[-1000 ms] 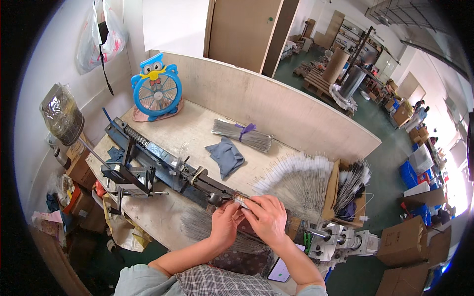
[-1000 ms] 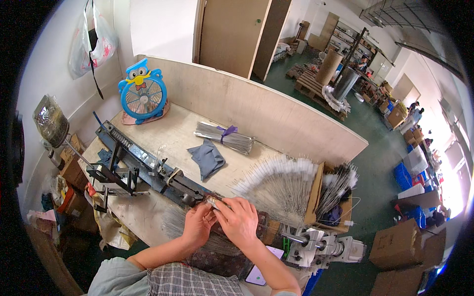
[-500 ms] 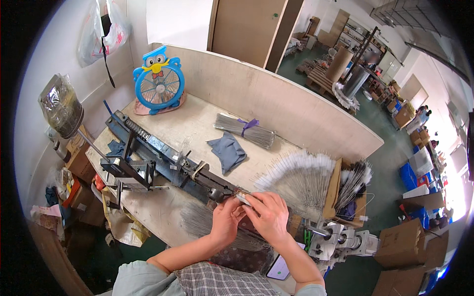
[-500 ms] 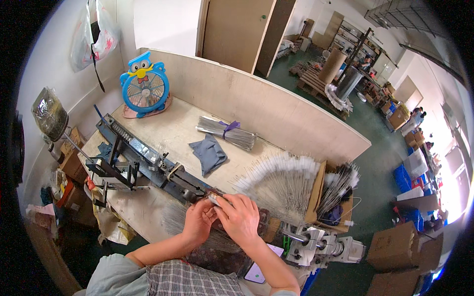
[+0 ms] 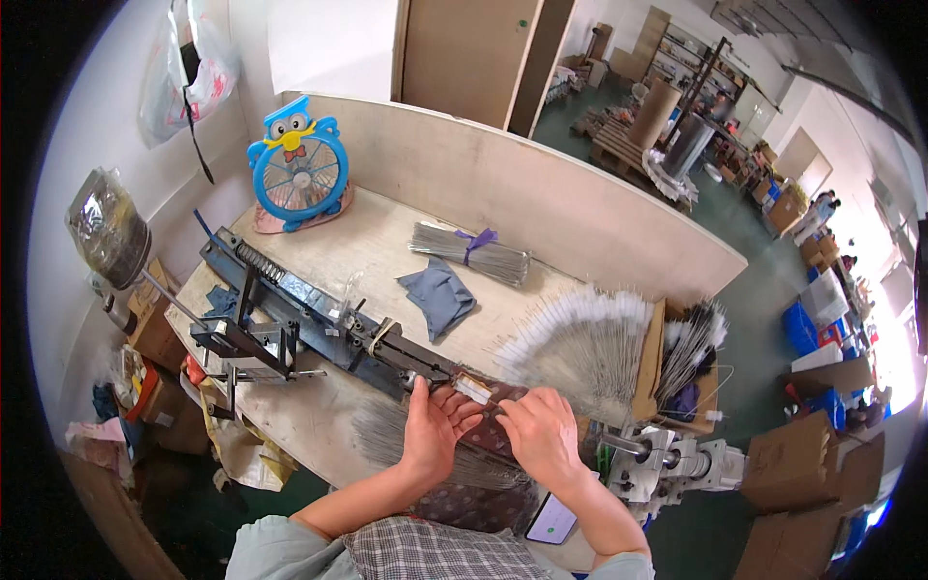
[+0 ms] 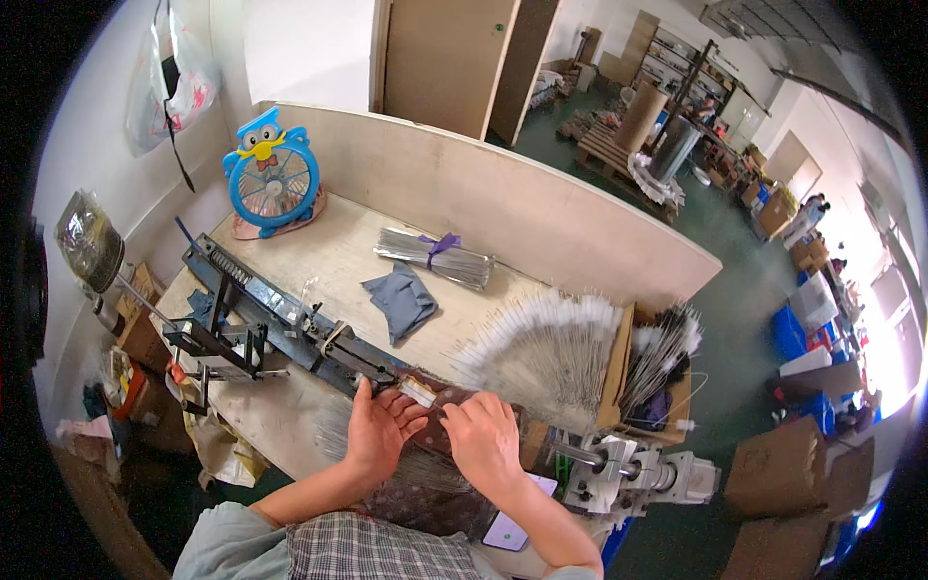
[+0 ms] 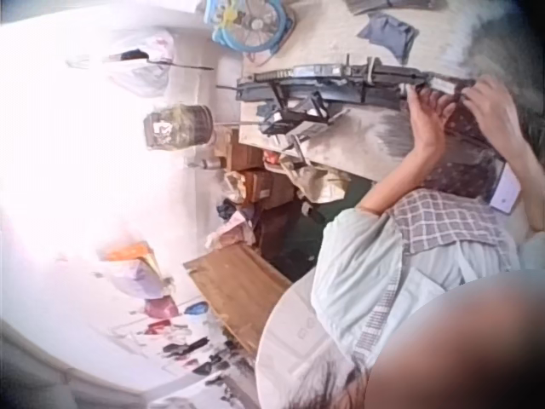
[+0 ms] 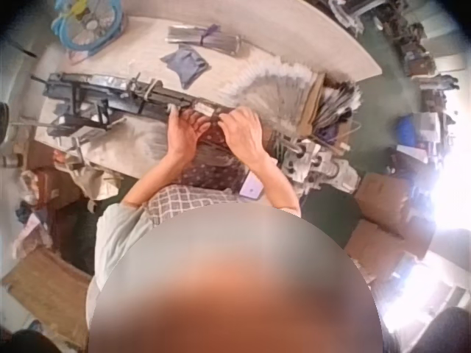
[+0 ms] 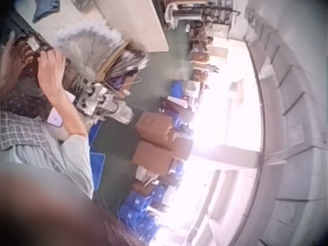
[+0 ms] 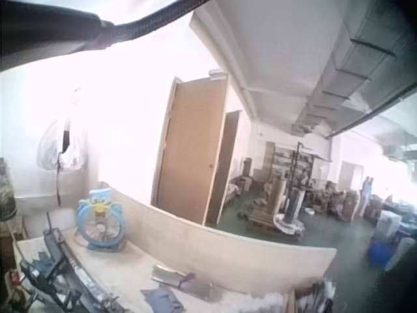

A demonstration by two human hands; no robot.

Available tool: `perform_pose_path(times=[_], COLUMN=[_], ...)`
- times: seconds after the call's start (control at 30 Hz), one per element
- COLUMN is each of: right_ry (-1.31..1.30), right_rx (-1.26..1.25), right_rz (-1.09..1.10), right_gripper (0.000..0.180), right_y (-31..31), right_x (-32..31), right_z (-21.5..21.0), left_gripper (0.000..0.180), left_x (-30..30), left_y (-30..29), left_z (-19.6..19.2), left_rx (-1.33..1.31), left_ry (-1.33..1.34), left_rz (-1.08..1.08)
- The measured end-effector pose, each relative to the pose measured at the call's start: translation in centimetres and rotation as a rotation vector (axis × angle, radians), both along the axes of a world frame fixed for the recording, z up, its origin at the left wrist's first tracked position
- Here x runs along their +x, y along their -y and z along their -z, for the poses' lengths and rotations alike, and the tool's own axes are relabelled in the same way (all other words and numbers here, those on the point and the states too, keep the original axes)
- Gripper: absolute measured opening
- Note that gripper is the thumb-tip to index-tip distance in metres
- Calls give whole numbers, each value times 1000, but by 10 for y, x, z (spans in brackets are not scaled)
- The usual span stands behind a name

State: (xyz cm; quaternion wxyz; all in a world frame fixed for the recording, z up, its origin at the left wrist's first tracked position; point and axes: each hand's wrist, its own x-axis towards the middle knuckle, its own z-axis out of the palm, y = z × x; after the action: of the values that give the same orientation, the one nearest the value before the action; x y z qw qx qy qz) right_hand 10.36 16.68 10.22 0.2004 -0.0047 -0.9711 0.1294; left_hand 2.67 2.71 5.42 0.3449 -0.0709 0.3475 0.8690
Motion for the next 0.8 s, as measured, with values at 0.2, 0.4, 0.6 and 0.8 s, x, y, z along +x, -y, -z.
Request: perform_pose_path(times=[0.2, 0.4, 0.6, 0.8], right_ry=[-101, 65, 509, 451], right_rx=[-114, -281, -129, -169], right_rz=[-20, -46, 1, -2], right_gripper=[22, 15, 15, 5], right_y=[-5, -4, -3, 3], right_x=[8, 51, 67, 58], right_z=[-15, 37, 81, 79], left_gripper=[61, 41, 28, 32], left_x=[6, 0, -60, -130], left_y=[8, 39, 163, 319], left_z=[-2, -2, 70, 104], left_rx=[-126, -321, -279, -504], left_ry=[-101, -190, 74, 15], left_rz=[125, 319, -386, -959])
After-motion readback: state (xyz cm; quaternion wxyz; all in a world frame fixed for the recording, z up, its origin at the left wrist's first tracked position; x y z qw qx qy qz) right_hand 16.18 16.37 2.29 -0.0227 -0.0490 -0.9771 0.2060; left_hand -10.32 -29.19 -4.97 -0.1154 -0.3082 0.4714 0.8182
